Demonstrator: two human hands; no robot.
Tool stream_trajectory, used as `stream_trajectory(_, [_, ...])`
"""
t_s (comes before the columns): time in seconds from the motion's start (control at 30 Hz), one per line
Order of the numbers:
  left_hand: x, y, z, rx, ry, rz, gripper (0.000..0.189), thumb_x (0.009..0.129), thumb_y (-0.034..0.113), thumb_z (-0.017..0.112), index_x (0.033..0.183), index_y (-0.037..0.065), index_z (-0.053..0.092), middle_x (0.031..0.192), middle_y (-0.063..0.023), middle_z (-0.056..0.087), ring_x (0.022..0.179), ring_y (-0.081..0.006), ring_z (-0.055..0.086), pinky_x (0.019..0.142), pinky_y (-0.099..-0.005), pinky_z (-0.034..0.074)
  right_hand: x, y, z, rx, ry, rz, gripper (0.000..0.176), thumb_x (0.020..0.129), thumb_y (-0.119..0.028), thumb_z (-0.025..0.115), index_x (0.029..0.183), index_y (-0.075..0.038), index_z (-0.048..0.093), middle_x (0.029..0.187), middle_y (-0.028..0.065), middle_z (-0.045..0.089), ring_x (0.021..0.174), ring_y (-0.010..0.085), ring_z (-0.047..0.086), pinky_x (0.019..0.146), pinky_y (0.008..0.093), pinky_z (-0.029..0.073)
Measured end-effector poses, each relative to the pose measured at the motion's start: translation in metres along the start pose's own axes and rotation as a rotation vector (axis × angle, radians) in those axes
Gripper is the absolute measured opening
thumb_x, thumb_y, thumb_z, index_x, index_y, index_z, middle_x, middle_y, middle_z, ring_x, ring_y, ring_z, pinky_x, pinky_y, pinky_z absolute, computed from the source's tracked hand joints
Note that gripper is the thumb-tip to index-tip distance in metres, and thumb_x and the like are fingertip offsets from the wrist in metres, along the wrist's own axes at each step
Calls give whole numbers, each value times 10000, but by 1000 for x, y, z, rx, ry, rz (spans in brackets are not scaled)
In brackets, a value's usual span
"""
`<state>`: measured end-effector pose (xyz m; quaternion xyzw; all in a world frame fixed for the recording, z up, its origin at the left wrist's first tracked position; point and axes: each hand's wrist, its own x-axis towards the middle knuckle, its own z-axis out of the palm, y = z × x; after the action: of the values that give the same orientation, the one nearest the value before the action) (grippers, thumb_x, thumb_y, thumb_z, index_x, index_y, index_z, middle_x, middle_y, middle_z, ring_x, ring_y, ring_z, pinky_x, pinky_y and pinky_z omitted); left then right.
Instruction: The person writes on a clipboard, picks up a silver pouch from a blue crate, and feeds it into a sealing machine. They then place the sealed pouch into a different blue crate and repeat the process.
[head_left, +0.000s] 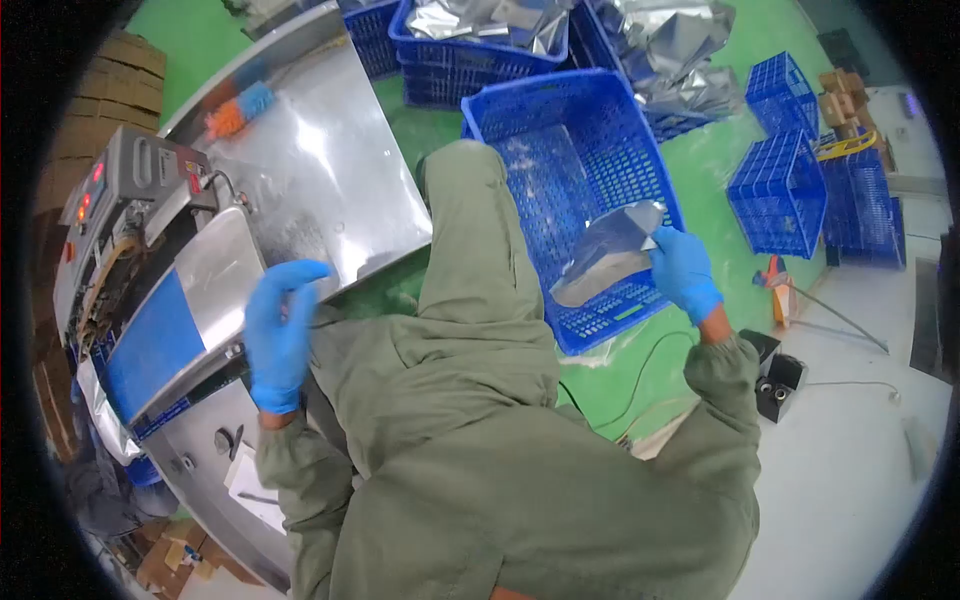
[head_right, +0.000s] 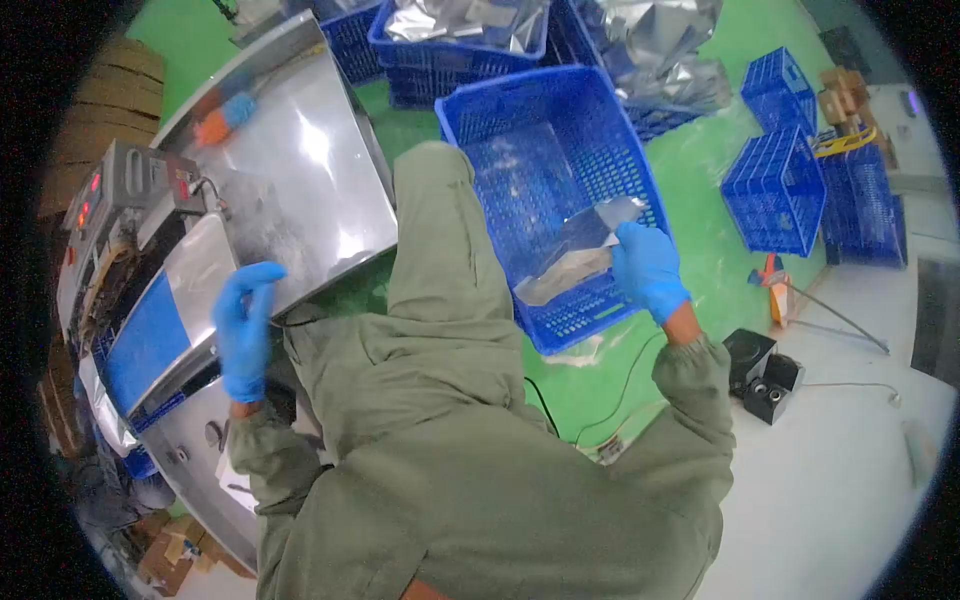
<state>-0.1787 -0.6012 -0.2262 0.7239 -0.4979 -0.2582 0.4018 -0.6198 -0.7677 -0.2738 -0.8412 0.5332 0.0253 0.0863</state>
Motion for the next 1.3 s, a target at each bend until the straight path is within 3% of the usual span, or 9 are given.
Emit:
stream_trajectory(0.2, [11, 31, 69, -166, -287, 488, 432, 805, 54, 587, 1224, 48, 484, 1165, -121, 554, 1032, -225, 539, 917, -345, 404, 0, -130, -171, 369, 199, -129, 125, 778, -138, 569, 828, -27, 599, 680, 133, 566, 623, 264, 556, 562, 370, 422])
stream_trajectory(0.3, [11, 43, 65, -356, -69, 481, 435, 856, 77, 549, 1268, -2, 433, 1113, -95, 577, 972, -181, 544, 851, -296, 430, 7, -181, -222, 664, 187, -133, 129, 780, -136, 591, 829, -19, 613, 639, 43, 535, 564, 122, 491, 495, 275, 378])
stream_trajectory(0.4, [9, 61, -3, -761, 179, 39, 255, 919, 79, 456, 1150, -22, 490, 1033, -36, 543, 946, -87, 489, 840, -231, 391, 32, -224, -238, 1026, 100, -127, 114, 785, -127, 599, 833, -27, 627, 631, -28, 499, 527, 41, 413, 456, 200, 320])
stream_trajectory(0.5, [9, 40, -67, -782, 503, 336, 141, 905, 61, 508, 1025, -1, 549, 948, -5, 571, 850, -55, 504, 751, -199, 411, 56, -277, -225, 1368, 5, -218, 78, 788, -130, 610, 815, -58, 627, 608, -55, 458, 492, 26, 359, 440, 176, 279])
stream_trajectory(0.8, [-7, -38, -159, -497, 1087, 314, 120, 900, 114, 553, 932, -1, 567, 840, -11, 579, 767, -57, 494, 696, -209, 417, 86, -416, -149, 1509, -274, -544, 237, 842, -252, 619, 733, -43, 597, 613, -16, 499, 562, 60, 442, 520, 215, 344])
stream_trajectory(0.87, [-7, -44, -163, -517, 1148, 272, 122, 898, 116, 555, 928, -2, 566, 836, -12, 579, 764, -59, 494, 697, -211, 418, 78, -417, -121, 1559, -39, -867, 239, 847, -241, 606, 838, -4, 588, 753, 22, 550, 675, 95, 492, 619, 236, 403])
stream_trajectory(0.93, [-6, -43, -159, -641, 1117, 292, 118, 894, 113, 556, 926, -1, 565, 807, -5, 571, 731, -52, 486, 667, -205, 415, 75, -421, -95, 1058, 438, -1006, 289, 638, -114, 734, 876, -35, 590, 809, 58, 538, 685, 166, 510, 618, 270, 406])
stream_trajectory(1.13, [4, -50, -173, -481, 1174, 158, 107, 883, 116, 561, 881, 12, 583, 736, 25, 551, 652, -30, 457, 577, -193, 390, 77, -430, -64, 954, 640, -838, 111, 710, -61, 699, 745, -38, 597, 685, 65, 532, 627, 204, 502, 592, 311, 395])
stream_trajectory(1.3, [30, -76, -190, -565, 1122, 108, 126, 869, 135, 580, 838, 14, 597, 671, 24, 542, 594, -44, 454, 545, -211, 393, 92, -422, -44, 1311, 334, -596, 105, 775, -71, 657, 718, -9, 594, 633, 16, 530, 590, 114, 458, 550, 266, 362])
